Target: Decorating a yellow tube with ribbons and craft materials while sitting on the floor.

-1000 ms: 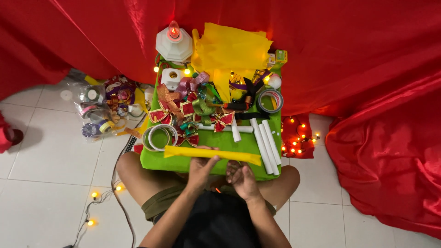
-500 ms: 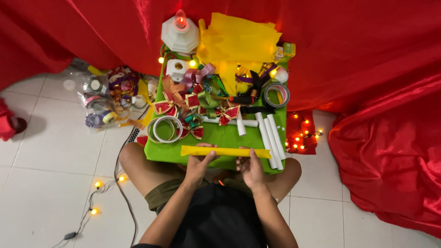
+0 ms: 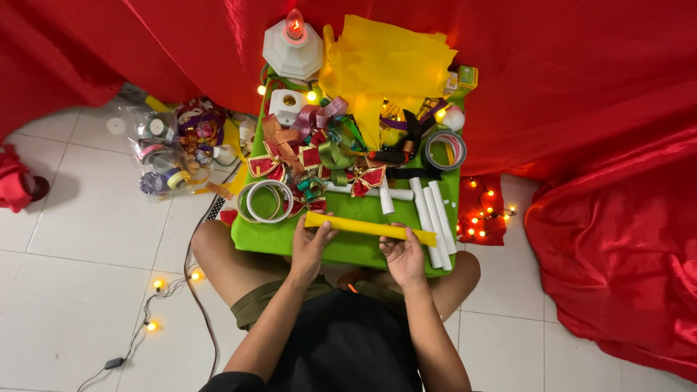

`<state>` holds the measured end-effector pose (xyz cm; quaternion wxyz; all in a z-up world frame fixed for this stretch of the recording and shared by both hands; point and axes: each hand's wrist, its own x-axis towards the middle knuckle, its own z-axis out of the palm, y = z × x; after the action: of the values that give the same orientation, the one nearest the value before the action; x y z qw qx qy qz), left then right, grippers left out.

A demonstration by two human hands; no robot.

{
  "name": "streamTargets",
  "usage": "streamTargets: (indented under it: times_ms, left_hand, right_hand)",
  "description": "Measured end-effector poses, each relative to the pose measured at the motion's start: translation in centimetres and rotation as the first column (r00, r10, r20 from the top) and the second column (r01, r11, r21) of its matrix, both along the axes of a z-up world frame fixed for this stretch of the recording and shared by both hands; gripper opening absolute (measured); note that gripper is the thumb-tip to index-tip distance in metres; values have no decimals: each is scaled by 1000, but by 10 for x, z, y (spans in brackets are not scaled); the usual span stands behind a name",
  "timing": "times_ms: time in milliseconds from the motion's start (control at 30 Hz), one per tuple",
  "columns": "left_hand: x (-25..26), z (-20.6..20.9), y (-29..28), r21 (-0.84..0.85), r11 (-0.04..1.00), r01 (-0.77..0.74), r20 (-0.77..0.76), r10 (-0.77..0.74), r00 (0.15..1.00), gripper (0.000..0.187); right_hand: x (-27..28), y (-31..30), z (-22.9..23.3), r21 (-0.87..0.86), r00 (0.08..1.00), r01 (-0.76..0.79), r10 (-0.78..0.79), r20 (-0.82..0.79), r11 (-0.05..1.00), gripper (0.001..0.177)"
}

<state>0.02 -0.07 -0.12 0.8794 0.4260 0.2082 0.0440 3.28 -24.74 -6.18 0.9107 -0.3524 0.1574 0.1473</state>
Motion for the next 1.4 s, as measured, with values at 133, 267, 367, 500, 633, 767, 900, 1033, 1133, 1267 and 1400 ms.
streamTargets:
  times_ms: [133,267,367,500,633,767,900,1033,1133,1267,1400]
  left_hand:
    - [2,-19,3,47,999,-2,2,2,1000,28]
    - [4,-33,15,171,984,51,19,-55,998,25]
    - [5,-6,11,270,961,-65,177,17,984,40]
    - [-3,-13,2,248,949,-196,266,128,956,40]
    - [-6,-23,-4,395,884,-248,293,135,947,18]
    - [-4,-11,-3,498,844,-200,254,78,964,26]
    - [-2,-10,-2,528,832,-167,227,51,973,31]
    - [-1,-9,-2,540,823,-176,210,71,975,31]
    - [0,-7,-2,527,829,-184,195,92,976,28]
    - [1,-16,1,532,821,-209,171,138,976,23]
    - [2,-15,3,549,818,-172,127,123,984,21]
  right_hand:
    - [1,1,5,67,999,15,-17,32,998,34]
    - [2,-1,8,100,999,33,-36,21,994,33]
    - [2,0,5,114,998,44,-48,29,992,32]
    - [1,-2,-1,137,997,61,-66,32,989,31]
    - [1,-3,-10,163,996,70,-78,46,984,31]
    - [1,-3,-7,169,997,22,-34,71,985,31]
    - [0,0,-3,154,996,-13,-1,94,988,32]
    - [1,-1,-8,139,991,-56,37,131,989,31]
    - [1,0,-7,127,985,-81,60,162,989,31]
    - [-1,1,-4,108,976,-103,80,201,989,31]
    - [-3,2,-7,90,975,-104,84,207,991,32]
